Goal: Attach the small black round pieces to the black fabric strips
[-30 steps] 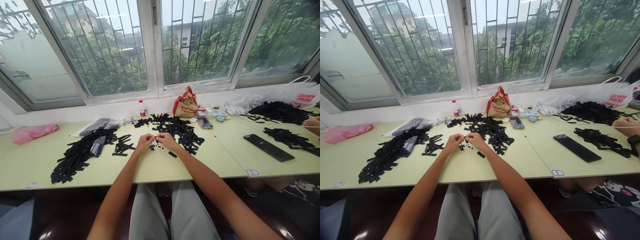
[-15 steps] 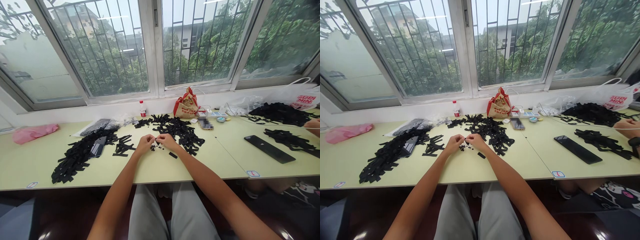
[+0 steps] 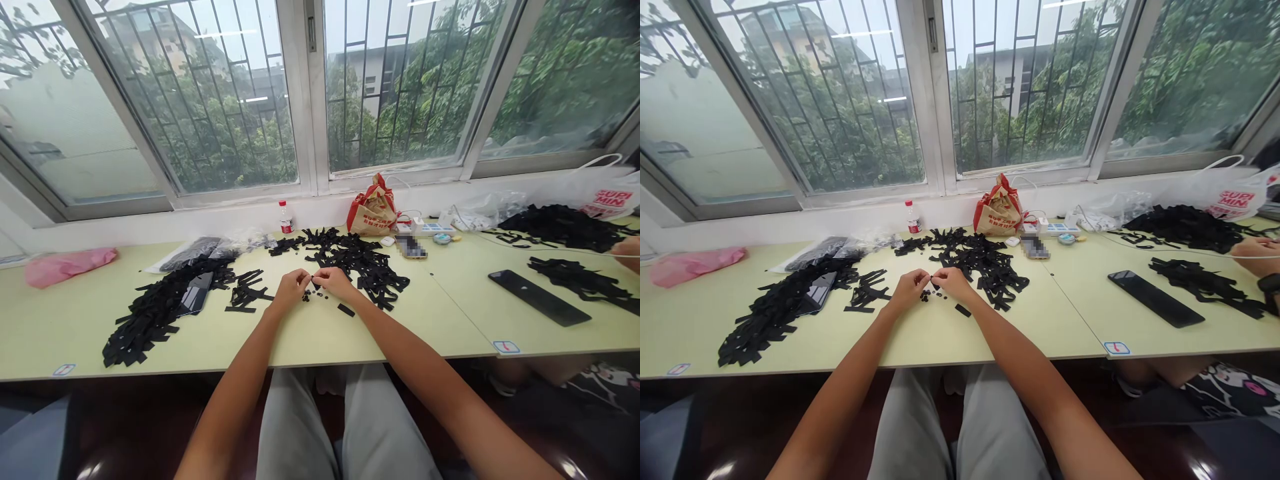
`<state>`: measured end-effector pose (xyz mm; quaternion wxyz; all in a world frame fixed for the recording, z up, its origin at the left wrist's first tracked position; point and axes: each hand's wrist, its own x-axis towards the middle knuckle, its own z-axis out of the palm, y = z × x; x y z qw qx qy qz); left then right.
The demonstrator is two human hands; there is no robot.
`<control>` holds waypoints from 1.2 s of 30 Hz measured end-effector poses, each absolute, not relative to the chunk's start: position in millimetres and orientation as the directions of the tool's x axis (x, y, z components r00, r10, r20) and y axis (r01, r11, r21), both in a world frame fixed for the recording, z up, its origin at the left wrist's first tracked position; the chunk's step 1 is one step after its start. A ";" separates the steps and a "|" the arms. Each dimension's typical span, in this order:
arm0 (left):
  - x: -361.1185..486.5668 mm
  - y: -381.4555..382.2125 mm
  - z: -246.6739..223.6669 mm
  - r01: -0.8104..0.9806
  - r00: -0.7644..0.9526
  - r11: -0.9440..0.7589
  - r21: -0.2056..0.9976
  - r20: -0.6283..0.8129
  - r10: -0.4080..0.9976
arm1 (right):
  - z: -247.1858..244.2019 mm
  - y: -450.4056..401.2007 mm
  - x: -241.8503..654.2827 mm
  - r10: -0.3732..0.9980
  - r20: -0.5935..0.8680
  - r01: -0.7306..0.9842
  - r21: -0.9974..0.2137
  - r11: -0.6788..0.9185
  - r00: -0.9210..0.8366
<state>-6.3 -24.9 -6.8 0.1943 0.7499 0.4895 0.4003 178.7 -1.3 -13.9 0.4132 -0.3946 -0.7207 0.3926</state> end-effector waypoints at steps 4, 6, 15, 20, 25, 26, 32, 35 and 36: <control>-5.2 -25.5 -8.0 0.628 0.202 -0.452 0.633 0.429 0.881 | -16.1 -0.9 178.3 0.886 0.309 0.275 -0.869 0.411 -0.347; -5.3 -25.5 -9.3 0.644 0.199 -0.451 0.618 0.434 0.879 | -16.9 -0.3 178.8 0.877 0.333 0.283 -0.854 0.436 -0.346; -17.2 -15.6 -24.2 0.913 -0.135 -0.118 0.391 0.562 0.816 | -23.2 10.6 180.1 0.921 0.338 0.366 -0.846 0.387 -0.194; -29.4 -15.5 -33.0 0.908 -0.306 0.089 0.410 0.502 0.809 | -23.9 14.5 183.5 0.951 0.298 0.290 -0.906 0.307 -0.078; -30.2 -16.1 -31.1 0.924 -0.213 0.042 0.381 0.419 0.882 | -24.5 18.1 185.8 0.969 0.247 0.153 -0.958 0.243 0.009; -29.4 -15.6 -30.2 0.924 -0.179 0.007 0.382 0.416 0.891 | -24.3 18.9 185.8 0.975 0.220 0.110 -0.970 0.216 0.025; -26.3 -12.1 -28.4 0.874 0.004 -0.208 0.438 0.423 0.906 | -23.6 25.7 186.7 0.994 0.012 -0.170 -0.985 0.031 0.111; -27.5 -9.7 -29.2 0.845 0.054 -0.274 0.459 0.437 0.898 | -24.2 28.5 188.1 0.992 0.006 -0.207 -0.978 0.033 0.128; -28.2 -8.9 -29.5 0.837 0.062 -0.288 0.466 0.442 0.895 | -24.4 29.0 188.4 0.991 0.016 -0.195 -0.980 0.042 0.131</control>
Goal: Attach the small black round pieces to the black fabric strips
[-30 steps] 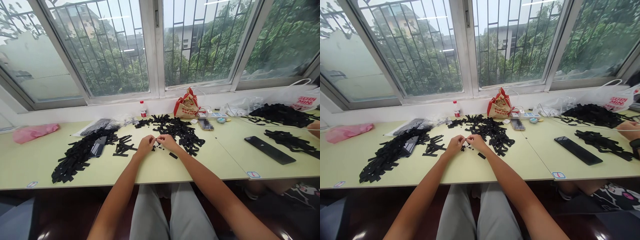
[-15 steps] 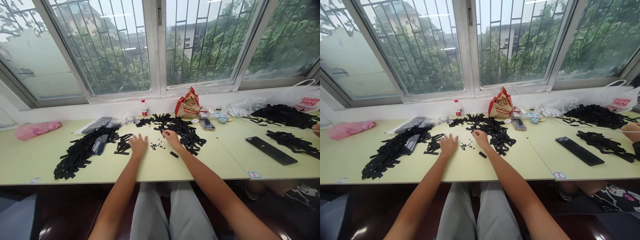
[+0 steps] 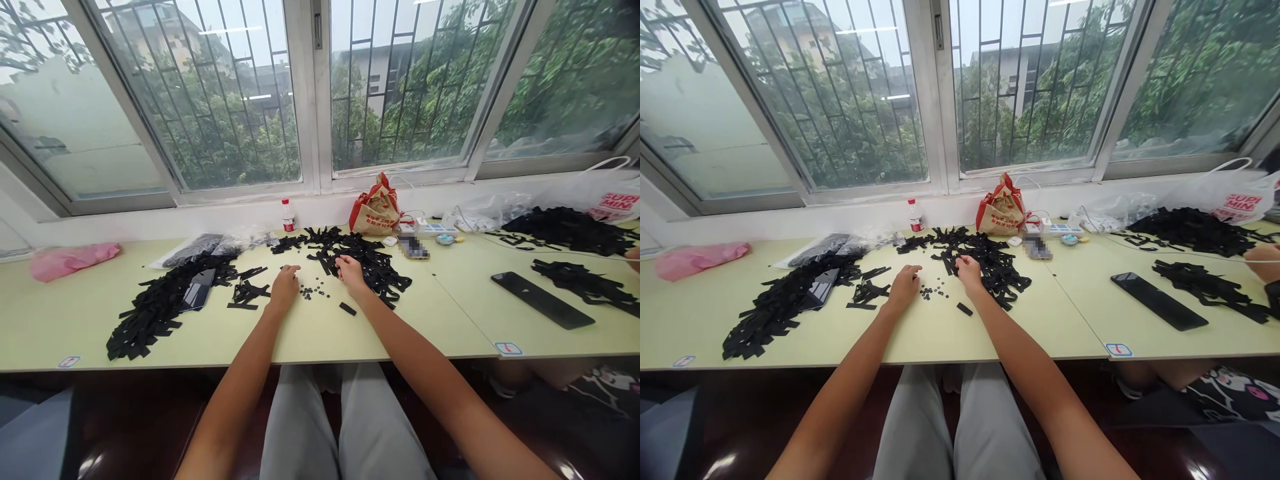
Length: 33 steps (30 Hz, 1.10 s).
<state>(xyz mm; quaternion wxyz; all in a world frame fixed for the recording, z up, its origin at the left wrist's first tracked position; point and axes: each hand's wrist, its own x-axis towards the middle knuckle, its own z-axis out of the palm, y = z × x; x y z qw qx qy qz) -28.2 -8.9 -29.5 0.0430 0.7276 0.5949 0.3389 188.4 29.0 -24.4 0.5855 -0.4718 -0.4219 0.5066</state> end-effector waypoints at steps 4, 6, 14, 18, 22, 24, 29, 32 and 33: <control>-29.5 -6.9 -29.5 0.808 0.075 -0.322 0.493 0.456 0.887 | -24.3 29.9 188.6 0.985 0.051 -0.158 -0.984 0.077 0.163; -28.3 -7.0 -28.9 0.785 0.076 -0.342 0.516 0.468 0.881 | -24.0 29.7 188.5 0.981 0.049 -0.155 -0.985 0.079 0.186; -24.9 -4.6 -21.4 0.549 -0.208 -0.238 0.801 0.407 0.890 | -21.6 23.5 188.7 0.972 0.188 0.020 -0.982 0.187 0.139; -22.0 -4.9 -13.1 0.295 -0.211 -0.288 0.911 0.356 0.910 | -14.9 11.8 182.7 0.941 0.336 0.170 -0.926 0.338 -0.040; -14.6 -10.2 -5.2 0.107 -0.078 -0.356 0.928 0.365 0.928 | -8.9 -4.8 176.1 0.843 0.411 0.173 -0.855 0.488 -0.347; -12.5 -12.0 -3.5 0.083 -0.057 -0.350 0.933 0.355 0.933 | -8.6 -8.2 174.9 0.828 0.372 0.167 -0.865 0.473 -0.419; -14.9 -8.9 -5.3 0.050 -0.105 -0.343 0.938 0.346 0.932 | -9.1 -0.7 178.6 0.861 0.338 0.149 -0.896 0.417 -0.380; -15.9 -7.4 -6.0 0.024 -0.121 -0.342 0.940 0.342 0.932 | -5.3 0.9 181.5 0.881 0.299 0.125 -0.923 0.365 -0.366; -15.6 -7.8 -5.6 0.018 -0.110 -0.340 0.940 0.340 0.934 | -3.7 -0.1 182.0 0.887 0.289 0.117 -0.929 0.351 -0.361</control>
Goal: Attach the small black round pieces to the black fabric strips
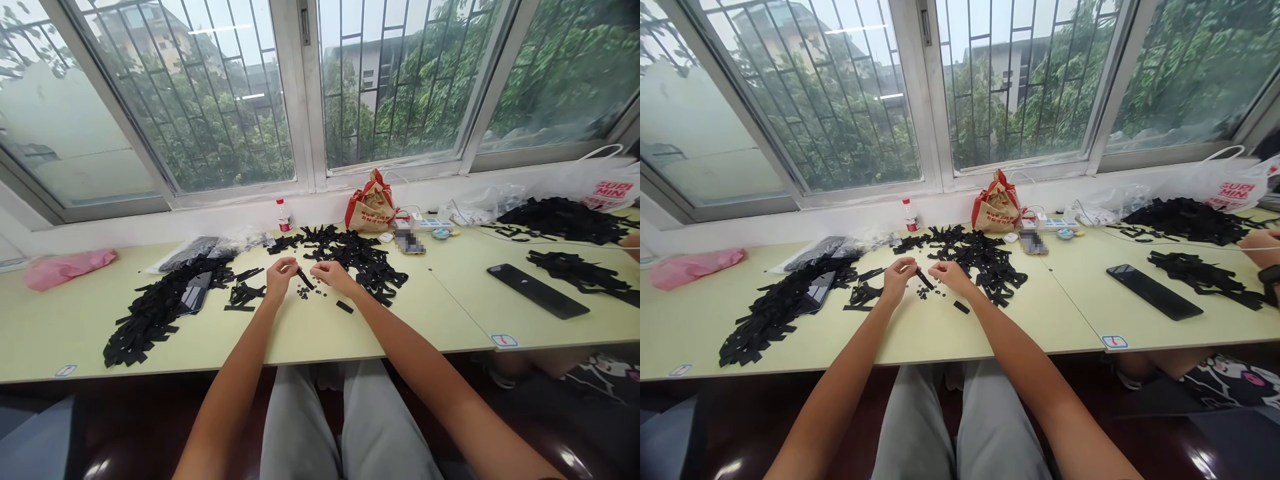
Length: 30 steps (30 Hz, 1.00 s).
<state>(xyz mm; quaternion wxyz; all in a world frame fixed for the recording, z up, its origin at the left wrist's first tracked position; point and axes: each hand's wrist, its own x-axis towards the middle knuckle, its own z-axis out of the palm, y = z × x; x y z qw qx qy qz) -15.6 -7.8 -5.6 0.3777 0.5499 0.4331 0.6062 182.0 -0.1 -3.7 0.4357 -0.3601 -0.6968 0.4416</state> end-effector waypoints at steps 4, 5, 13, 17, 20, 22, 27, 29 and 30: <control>-12.0 -12.6 -1.7 -0.007 -0.044 -0.338 0.941 0.338 0.940 | -0.4 -6.6 182.1 0.865 0.309 0.098 -0.922 0.374 -0.395; -11.2 -14.0 -0.6 -0.021 -0.033 -0.341 0.940 0.341 0.940 | -0.6 -7.5 182.0 0.851 0.308 0.109 -0.916 0.386 -0.425; -10.6 -12.2 -0.7 -0.083 -0.053 -0.359 0.930 0.356 0.933 | -4.1 -0.4 183.3 0.866 0.293 0.114 -0.924 0.366 -0.406; -9.9 -12.1 -7.1 0.145 -0.032 -0.347 0.927 0.355 0.934 | -7.1 5.5 182.8 0.923 0.226 0.019 -0.970 0.244 -0.310; -7.1 -17.6 -12.0 0.459 0.100 -0.389 0.799 0.388 0.916 | -11.7 10.8 182.9 0.944 0.225 -0.019 -0.974 0.228 -0.243; -4.9 -22.4 -13.6 0.560 0.258 -0.462 0.688 0.385 0.886 | -15.1 14.4 183.1 0.954 0.237 -0.013 -0.971 0.238 -0.183; -2.4 -28.6 -11.0 0.614 0.468 -0.578 0.538 0.342 0.815 | -20.1 21.0 183.0 0.970 0.225 -0.029 -0.974 0.223 -0.091; -2.4 -28.1 -10.0 0.618 0.490 -0.588 0.521 0.329 0.807 | -20.7 21.7 182.4 0.973 0.212 -0.051 -0.977 0.208 -0.087; -2.4 -27.6 -10.0 0.617 0.498 -0.593 0.517 0.327 0.803 | -20.9 21.7 182.0 0.975 0.202 -0.063 -0.979 0.196 -0.092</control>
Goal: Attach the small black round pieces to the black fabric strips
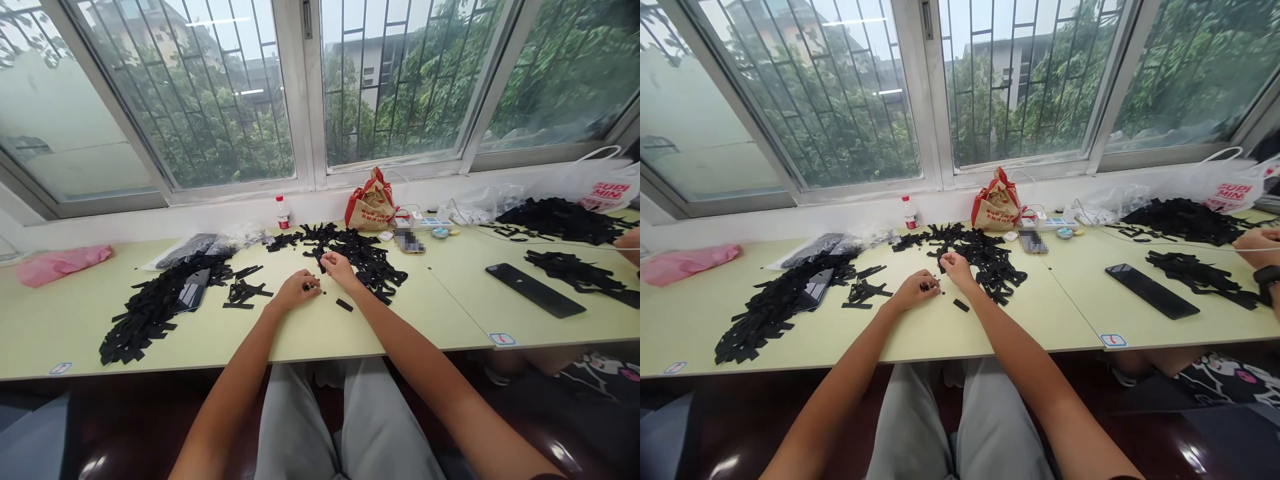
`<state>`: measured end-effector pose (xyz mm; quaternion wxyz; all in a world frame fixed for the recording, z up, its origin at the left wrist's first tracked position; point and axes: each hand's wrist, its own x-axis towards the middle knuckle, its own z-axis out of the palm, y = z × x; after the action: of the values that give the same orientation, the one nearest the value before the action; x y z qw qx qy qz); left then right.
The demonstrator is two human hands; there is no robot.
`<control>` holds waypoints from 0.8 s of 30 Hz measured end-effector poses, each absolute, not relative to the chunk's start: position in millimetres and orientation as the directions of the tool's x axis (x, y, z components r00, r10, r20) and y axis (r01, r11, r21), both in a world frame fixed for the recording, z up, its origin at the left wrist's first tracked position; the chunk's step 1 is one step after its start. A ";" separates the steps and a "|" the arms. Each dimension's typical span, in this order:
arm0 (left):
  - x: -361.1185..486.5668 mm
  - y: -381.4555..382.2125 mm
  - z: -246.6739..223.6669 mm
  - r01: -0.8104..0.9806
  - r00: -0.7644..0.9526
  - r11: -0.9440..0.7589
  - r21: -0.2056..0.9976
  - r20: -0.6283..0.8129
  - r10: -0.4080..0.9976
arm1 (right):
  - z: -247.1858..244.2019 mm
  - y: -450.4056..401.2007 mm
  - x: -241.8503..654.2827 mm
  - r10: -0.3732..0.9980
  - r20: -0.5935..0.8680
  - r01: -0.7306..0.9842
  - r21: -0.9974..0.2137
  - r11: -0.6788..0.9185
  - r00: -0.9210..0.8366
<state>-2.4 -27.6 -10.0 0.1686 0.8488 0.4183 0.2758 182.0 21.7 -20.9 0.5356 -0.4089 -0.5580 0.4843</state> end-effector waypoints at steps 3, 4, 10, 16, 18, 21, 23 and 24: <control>-2.6 -25.8 -11.2 0.607 0.507 -0.605 0.516 0.334 0.794 | -21.5 21.0 180.8 0.977 0.180 -0.078 -0.982 0.172 -0.113; -2.7 -25.3 -11.8 0.603 0.508 -0.606 0.519 0.336 0.793 | -21.8 20.8 180.5 0.977 0.178 -0.077 -0.982 0.169 -0.120; -4.2 -23.3 -14.3 0.580 0.493 -0.579 0.573 0.319 0.810 | -19.7 19.4 181.3 0.983 0.148 -0.071 -0.988 0.141 -0.109; -6.2 -21.0 -15.7 0.607 0.470 -0.563 0.561 0.318 0.824 | -16.0 16.3 182.6 0.979 0.156 -0.098 -0.985 0.144 -0.130; -6.8 -20.4 -16.5 0.621 0.464 -0.568 0.540 0.331 0.822 | -16.2 15.9 182.5 0.975 0.175 -0.091 -0.982 0.163 -0.138; -7.6 -20.1 -17.5 0.632 0.461 -0.584 0.510 0.358 0.812 | -17.3 16.5 182.0 0.966 0.200 -0.092 -0.978 0.188 -0.161; -8.0 -20.1 -17.8 0.640 0.457 -0.589 0.494 0.371 0.808 | -18.2 17.6 181.5 0.963 0.206 -0.102 -0.977 0.190 -0.176; -8.3 -20.1 -17.9 0.646 0.453 -0.586 0.488 0.373 0.810 | -18.7 18.3 181.1 0.962 0.204 -0.109 -0.976 0.186 -0.181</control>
<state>-8.3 -20.1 -17.9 0.1392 0.8408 0.4330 0.2936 181.1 18.3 -18.7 0.5187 -0.3747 -0.5692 0.5162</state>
